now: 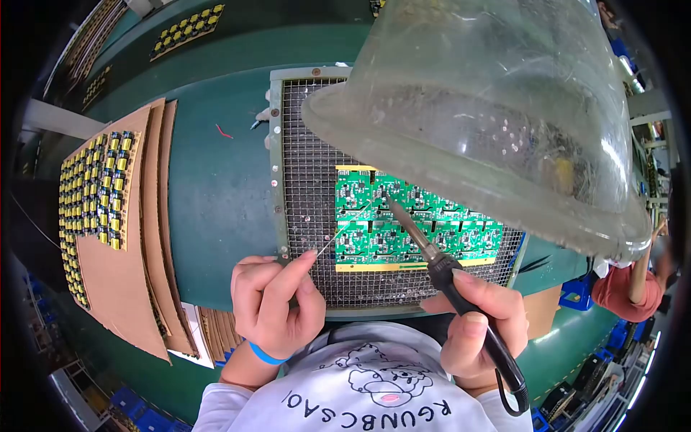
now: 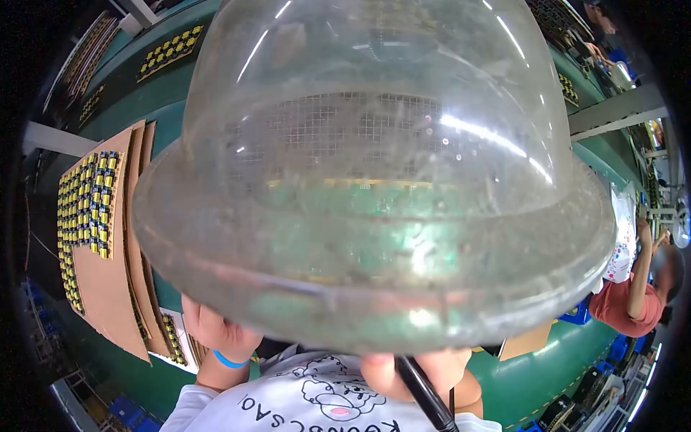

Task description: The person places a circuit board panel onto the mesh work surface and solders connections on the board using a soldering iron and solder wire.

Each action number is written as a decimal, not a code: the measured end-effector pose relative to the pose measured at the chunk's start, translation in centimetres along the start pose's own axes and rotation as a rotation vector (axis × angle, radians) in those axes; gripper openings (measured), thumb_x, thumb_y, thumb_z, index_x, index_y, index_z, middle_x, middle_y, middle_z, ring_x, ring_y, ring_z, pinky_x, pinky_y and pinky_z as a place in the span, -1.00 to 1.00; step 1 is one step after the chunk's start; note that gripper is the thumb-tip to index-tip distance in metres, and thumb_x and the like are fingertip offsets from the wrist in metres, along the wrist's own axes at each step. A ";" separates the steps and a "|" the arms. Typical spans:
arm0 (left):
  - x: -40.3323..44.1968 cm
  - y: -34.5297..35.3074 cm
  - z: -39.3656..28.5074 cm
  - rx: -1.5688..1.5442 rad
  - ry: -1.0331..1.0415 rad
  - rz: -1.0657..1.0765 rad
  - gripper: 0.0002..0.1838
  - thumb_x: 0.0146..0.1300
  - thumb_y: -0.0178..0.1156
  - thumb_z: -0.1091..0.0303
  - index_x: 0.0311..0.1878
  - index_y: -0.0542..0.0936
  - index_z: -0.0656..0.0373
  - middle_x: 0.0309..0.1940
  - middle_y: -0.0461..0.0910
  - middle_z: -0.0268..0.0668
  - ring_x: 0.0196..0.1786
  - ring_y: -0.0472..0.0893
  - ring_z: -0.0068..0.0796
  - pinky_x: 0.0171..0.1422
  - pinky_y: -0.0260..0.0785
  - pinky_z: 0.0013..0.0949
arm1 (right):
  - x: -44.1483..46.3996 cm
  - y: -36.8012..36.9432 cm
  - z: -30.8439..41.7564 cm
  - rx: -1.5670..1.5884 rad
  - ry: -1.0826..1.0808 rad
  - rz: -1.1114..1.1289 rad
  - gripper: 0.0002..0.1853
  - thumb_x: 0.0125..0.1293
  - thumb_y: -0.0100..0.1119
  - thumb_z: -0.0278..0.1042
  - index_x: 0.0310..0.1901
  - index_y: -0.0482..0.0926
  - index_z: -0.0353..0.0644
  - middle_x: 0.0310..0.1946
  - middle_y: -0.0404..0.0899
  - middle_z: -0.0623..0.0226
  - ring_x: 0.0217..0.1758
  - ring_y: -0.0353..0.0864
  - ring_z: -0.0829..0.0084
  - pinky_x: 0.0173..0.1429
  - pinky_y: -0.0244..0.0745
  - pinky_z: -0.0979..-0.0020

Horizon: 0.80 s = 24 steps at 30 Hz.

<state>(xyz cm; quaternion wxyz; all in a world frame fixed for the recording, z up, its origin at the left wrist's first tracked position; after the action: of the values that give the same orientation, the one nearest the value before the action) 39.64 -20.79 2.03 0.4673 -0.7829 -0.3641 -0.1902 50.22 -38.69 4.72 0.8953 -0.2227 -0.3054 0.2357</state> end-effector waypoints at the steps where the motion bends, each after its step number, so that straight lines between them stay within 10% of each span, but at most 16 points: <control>1: 0.0 0.0 0.0 0.005 -0.005 0.005 -0.66 -0.08 0.19 0.61 -0.16 0.69 0.21 -0.44 0.41 -0.33 -0.43 0.40 -0.39 -0.25 0.42 -0.29 | 0.2 0.1 0.1 0.010 0.012 0.021 -0.64 0.40 -0.05 -0.19 -0.12 0.42 -0.42 -0.54 0.62 0.05 -0.54 0.64 0.44 -0.42 0.48 0.55; 24: 0.0 0.0 0.2 -0.065 0.002 0.006 -0.69 -0.01 0.11 0.70 -0.16 0.65 0.28 -0.39 0.39 -0.27 -0.38 0.37 -0.33 -0.27 0.30 -0.33 | 1.8 3.1 5.1 -0.208 -0.249 0.099 -0.68 0.27 0.17 -0.42 -0.10 0.48 -0.57 -0.54 0.62 0.16 -0.59 0.62 0.39 -0.46 0.56 0.48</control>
<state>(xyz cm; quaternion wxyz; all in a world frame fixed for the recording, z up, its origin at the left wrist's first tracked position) 39.64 -20.60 1.86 0.4424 -0.7986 -0.3550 -0.2011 47.31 -33.89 7.43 0.8099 -0.2981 -0.4253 0.2726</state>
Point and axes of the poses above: each hand's wrist, its own x-axis towards the middle knuckle, its own y-axis out of the palm, z = x × y, the point moved 8 cm from there along x, towards the middle knuckle
